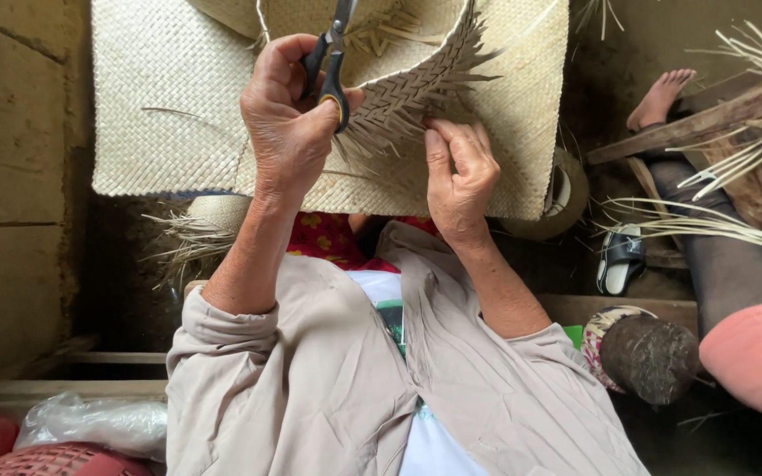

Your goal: The person uses scissors to trim excess straw from a woven hat and uses their fingers to tuck and adjust the edges of the weave.

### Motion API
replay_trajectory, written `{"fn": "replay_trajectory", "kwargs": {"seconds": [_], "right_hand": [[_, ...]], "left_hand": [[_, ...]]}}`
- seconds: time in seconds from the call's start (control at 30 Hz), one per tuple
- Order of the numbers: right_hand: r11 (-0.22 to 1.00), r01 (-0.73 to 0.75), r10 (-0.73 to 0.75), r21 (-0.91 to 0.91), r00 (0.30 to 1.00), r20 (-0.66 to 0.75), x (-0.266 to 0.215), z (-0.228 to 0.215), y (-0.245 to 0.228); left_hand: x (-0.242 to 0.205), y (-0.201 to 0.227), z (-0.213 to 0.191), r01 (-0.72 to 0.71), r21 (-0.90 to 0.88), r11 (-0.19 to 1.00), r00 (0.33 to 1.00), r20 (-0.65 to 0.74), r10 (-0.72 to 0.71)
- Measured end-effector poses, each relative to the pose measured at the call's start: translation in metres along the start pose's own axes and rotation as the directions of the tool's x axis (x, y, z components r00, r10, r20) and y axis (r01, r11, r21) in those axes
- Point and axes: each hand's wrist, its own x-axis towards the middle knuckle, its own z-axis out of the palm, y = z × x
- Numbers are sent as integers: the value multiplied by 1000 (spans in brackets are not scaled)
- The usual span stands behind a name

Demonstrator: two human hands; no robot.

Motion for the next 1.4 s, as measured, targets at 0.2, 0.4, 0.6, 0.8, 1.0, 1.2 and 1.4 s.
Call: {"fn": "replay_trajectory", "kwargs": {"seconds": [0.2,0.4,0.6,0.8,1.0,1.2,1.4], "right_hand": [[999,18,-20,33,998,63,13,10,-6],[987,127,-132,-98,990,-41,23,18,-11],[972,170,-181,-160,982,-59,30,26,-10],[972,186,-191,-140,981,-21,35,21,-18],[1000,10,-11,17,995,103,29,13,-11],[992,-127,126,-2,978,165,35,3,-18],[719,-609,468,336,781,413,32,-2,2]], "left_hand": [[13,-1,-14,85,-79,993,995,-45,-88],[11,5,-24,115,-167,979,991,-50,-124],[9,7,-33,144,-207,968,984,-69,-161],[5,8,-33,154,-222,963,981,-78,-175],[-1,3,-25,128,-222,967,988,-57,-144],[-4,7,-16,122,-173,977,990,-54,-133],[-14,3,-1,52,-21,998,997,-56,-53]]}}
